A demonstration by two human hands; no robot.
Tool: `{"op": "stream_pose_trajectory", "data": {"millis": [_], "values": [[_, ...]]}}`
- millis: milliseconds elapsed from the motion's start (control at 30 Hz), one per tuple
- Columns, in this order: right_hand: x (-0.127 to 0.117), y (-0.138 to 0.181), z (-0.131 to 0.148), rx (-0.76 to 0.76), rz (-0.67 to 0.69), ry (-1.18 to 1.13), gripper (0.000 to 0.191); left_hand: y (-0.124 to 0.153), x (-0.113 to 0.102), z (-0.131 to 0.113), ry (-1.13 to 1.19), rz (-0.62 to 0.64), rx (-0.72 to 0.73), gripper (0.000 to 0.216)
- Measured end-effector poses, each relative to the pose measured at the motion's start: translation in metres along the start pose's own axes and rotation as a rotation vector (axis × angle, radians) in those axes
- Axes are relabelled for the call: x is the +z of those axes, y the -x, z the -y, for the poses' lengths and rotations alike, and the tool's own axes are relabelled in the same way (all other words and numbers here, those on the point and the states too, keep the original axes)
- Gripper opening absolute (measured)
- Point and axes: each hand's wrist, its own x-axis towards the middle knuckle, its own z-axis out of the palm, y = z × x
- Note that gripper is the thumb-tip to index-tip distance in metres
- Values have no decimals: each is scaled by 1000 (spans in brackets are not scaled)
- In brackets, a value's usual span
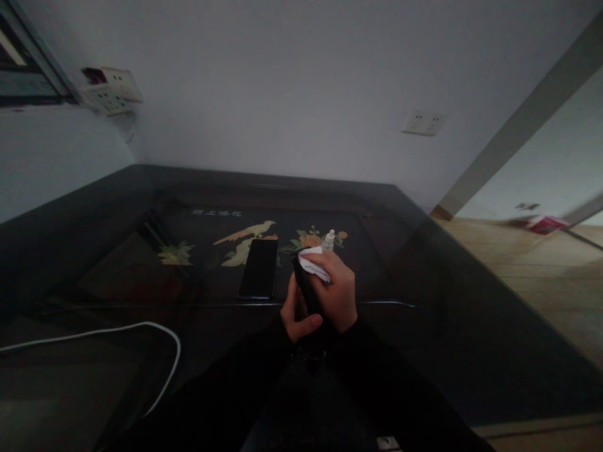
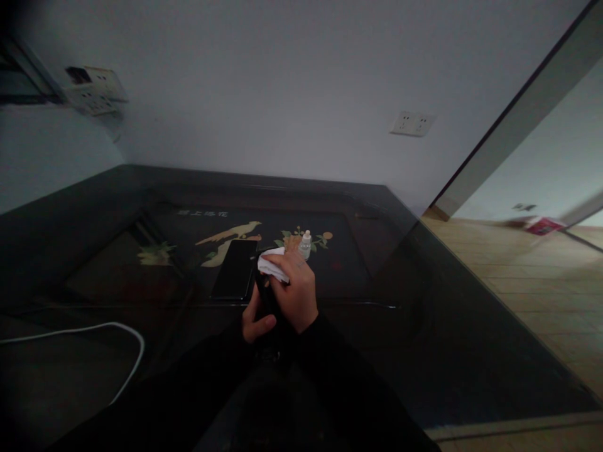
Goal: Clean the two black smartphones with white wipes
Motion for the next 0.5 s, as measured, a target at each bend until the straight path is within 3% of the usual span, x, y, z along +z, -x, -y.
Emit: {"op": "stream_pose_trajectory", "data": {"millis": [233, 500], "values": [[-5, 1, 1, 38, -21, -13, 18, 1, 1, 6, 18, 7, 4, 92], [-13, 6, 9, -23, 33, -54, 21, 0, 0, 3, 49, -25, -1, 82]]}}
